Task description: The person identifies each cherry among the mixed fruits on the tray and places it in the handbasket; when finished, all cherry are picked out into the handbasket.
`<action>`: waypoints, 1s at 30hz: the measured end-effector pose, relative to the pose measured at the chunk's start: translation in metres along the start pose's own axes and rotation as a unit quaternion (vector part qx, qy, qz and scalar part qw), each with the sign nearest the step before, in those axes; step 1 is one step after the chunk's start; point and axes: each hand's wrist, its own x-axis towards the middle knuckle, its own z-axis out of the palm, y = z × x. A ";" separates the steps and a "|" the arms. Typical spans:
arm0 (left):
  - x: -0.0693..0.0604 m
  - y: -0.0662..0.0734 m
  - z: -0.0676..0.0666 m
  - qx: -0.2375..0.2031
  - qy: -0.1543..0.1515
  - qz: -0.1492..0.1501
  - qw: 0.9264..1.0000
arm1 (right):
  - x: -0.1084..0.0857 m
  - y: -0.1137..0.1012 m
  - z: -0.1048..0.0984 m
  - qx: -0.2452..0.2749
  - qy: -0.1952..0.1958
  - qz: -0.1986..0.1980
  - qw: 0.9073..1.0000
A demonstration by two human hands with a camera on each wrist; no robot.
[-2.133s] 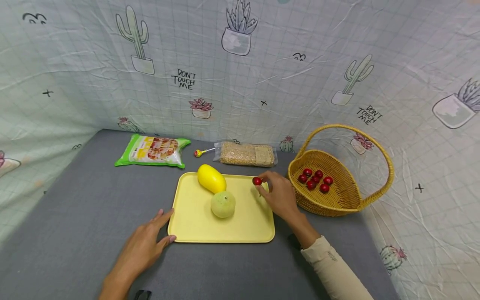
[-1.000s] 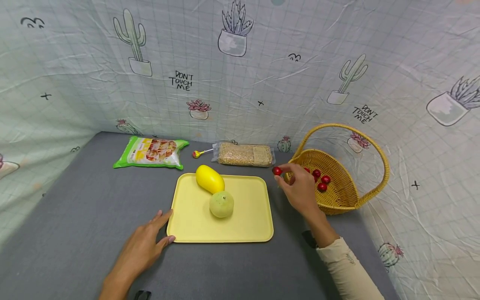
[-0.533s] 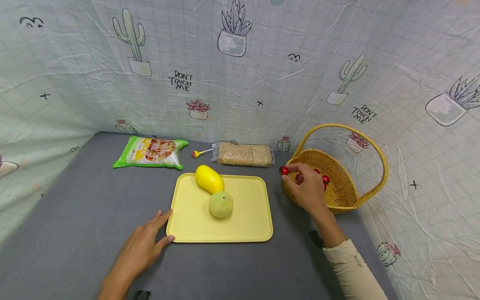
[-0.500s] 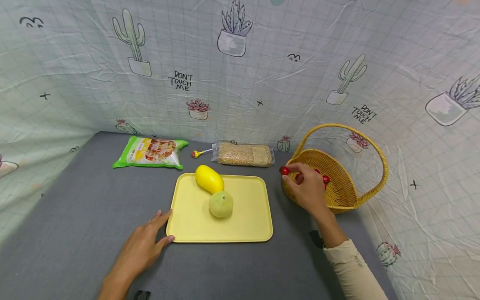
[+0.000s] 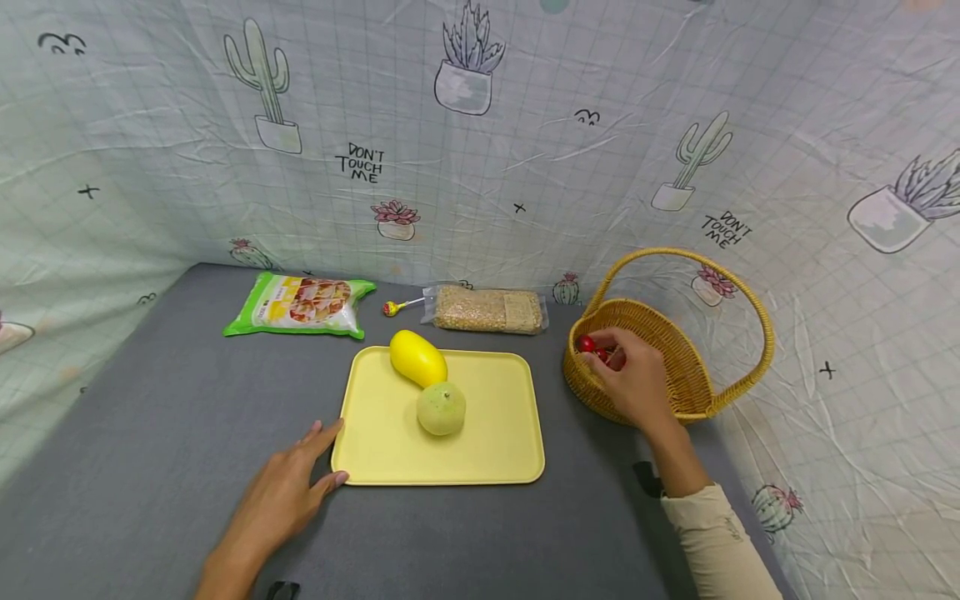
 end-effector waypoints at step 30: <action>0.000 0.000 0.000 -0.003 -0.007 -0.005 1.000 | -0.009 0.033 -0.015 -0.026 -0.003 0.057 0.998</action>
